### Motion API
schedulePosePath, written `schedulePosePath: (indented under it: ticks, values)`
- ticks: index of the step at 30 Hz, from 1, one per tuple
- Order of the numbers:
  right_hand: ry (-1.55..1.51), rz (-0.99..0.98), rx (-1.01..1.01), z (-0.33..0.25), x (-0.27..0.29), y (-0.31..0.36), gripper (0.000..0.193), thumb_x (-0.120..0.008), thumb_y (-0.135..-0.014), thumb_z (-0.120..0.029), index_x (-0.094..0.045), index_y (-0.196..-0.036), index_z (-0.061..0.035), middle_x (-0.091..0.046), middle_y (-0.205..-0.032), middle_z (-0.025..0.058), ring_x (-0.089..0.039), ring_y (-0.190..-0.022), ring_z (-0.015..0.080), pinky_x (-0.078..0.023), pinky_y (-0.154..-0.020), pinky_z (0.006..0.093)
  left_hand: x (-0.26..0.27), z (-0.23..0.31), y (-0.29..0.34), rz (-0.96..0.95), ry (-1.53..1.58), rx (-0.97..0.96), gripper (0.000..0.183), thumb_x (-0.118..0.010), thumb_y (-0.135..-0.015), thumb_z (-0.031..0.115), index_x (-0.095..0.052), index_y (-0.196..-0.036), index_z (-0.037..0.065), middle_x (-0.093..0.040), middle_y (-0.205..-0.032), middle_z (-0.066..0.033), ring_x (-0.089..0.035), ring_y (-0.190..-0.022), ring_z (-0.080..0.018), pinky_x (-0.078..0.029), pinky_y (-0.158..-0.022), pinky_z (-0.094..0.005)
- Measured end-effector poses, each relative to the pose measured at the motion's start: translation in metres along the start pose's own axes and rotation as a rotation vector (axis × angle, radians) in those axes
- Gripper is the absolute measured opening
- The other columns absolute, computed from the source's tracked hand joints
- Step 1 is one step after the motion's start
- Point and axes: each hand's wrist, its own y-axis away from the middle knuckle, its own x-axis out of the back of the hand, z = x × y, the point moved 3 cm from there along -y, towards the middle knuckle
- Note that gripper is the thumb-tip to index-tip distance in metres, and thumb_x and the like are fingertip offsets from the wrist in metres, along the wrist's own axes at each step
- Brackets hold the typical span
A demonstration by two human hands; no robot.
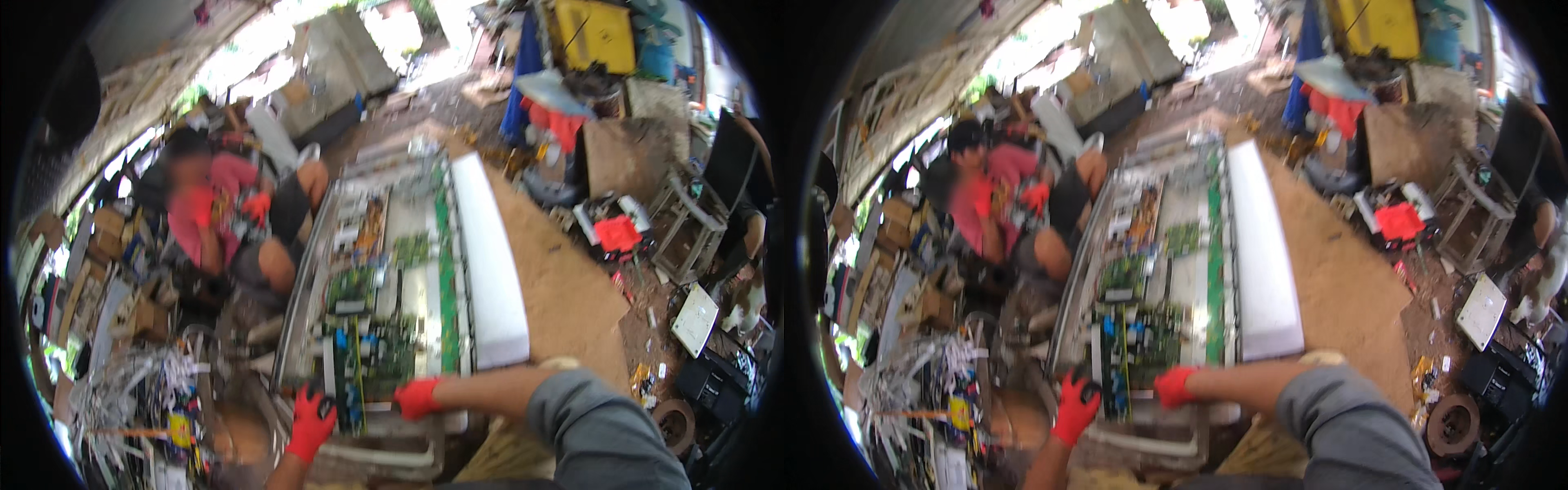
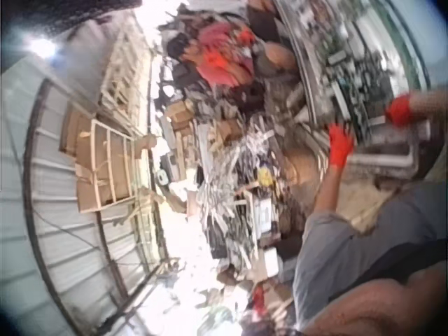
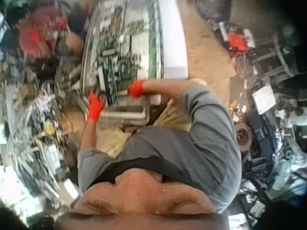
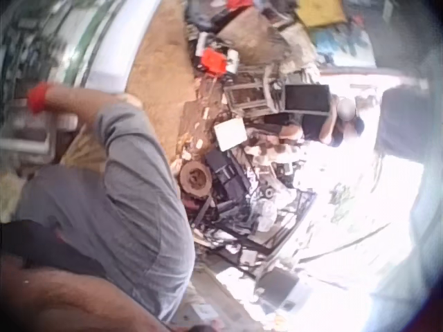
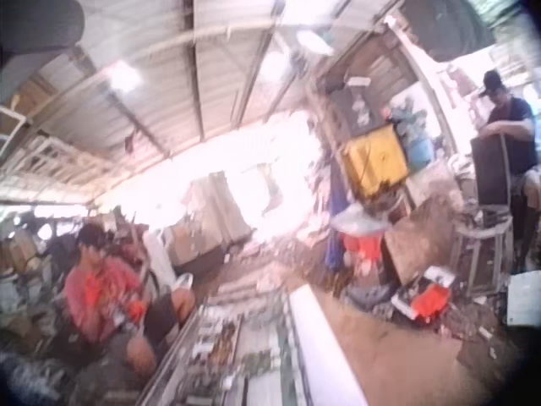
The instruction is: The person uses a screwdriver to remove screws from a circuit board inside a disassembled television chassis. They carefully unscrew fasteners and handle the board while sitting on the floor in a cluttered workshop.
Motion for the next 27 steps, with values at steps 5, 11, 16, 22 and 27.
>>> schedulePosePath:
  ticks: [5,11,16,22,27]
  values:
    - [-0.263,0.097,0.020,0.026,0.041,0.015,0.049,-0.059,-0.085,-0.032,-0.066,-0.126,-0.0059,-0.069,-0.122,0.0250,-0.068,-0.110,0.0408,-0.055,-0.094,0.0483,-0.013,0.037,0.057,0.056,-0.004,0.007,0.026,-0.079,-0.077,0.014,-0.073,-0.101,0.007,-0.053,-0.147,-0.0205,-0.042,-0.138,-0.0487,-0.035,-0.113,-0.0553]
    - [-0.154,0.270,-0.067,0.038,0.079,0.030,0.045,-0.061,-0.094,-0.039,-0.065,-0.127,-0.0091,-0.067,-0.126,0.0200,-0.065,-0.116,0.0370,-0.051,-0.100,0.0439,-0.051,0.061,0.071,-0.203,-0.212,0.000,0.021,-0.079,-0.079,0.016,-0.074,-0.100,0.014,-0.050,-0.151,-0.0122,-0.035,-0.144,-0.0469,-0.024,-0.116,-0.0665]
    - [-0.178,0.276,-0.062,0.033,0.070,0.030,0.044,-0.060,-0.094,-0.039,-0.066,-0.126,-0.0095,-0.067,-0.125,0.0199,-0.064,-0.116,0.0380,-0.051,-0.099,0.0443,-0.073,0.065,0.069,-0.366,-0.368,-0.124,0.030,-0.073,-0.082,0.017,-0.072,-0.113,0.015,-0.052,-0.150,-0.0101,-0.038,-0.144,-0.0450,-0.026,-0.113,-0.0724]
    - [-0.318,0.168,-0.049,0.033,0.051,0.028,0.053,-0.060,-0.092,-0.034,-0.057,-0.136,-0.0045,-0.071,-0.113,0.0196,-0.072,-0.093,0.0313,-0.057,-0.065,0.0426,-0.048,0.052,0.067,0.010,-0.222,-0.033,0.051,-0.072,-0.082,0.009,-0.061,-0.132,0.007,-0.048,-0.147,-0.0191,-0.042,-0.137,-0.0447,-0.032,-0.115,-0.0587]
    - [-0.779,-0.070,0.084,0.015,0.029,0.044,0.061,-0.062,-0.088,-0.023,-0.048,-0.146,-0.0105,-0.065,-0.090,0.0080,-0.064,-0.069,0.0167,-0.053,-0.061,0.0361,-0.033,0.006,0.068,0.186,0.225,0.440,0.076,-0.076,-0.083,0.009,-0.042,-0.150,-0.001,-0.044,-0.148,-0.0233,-0.047,-0.134,-0.0369,-0.039,-0.112,-0.0425]
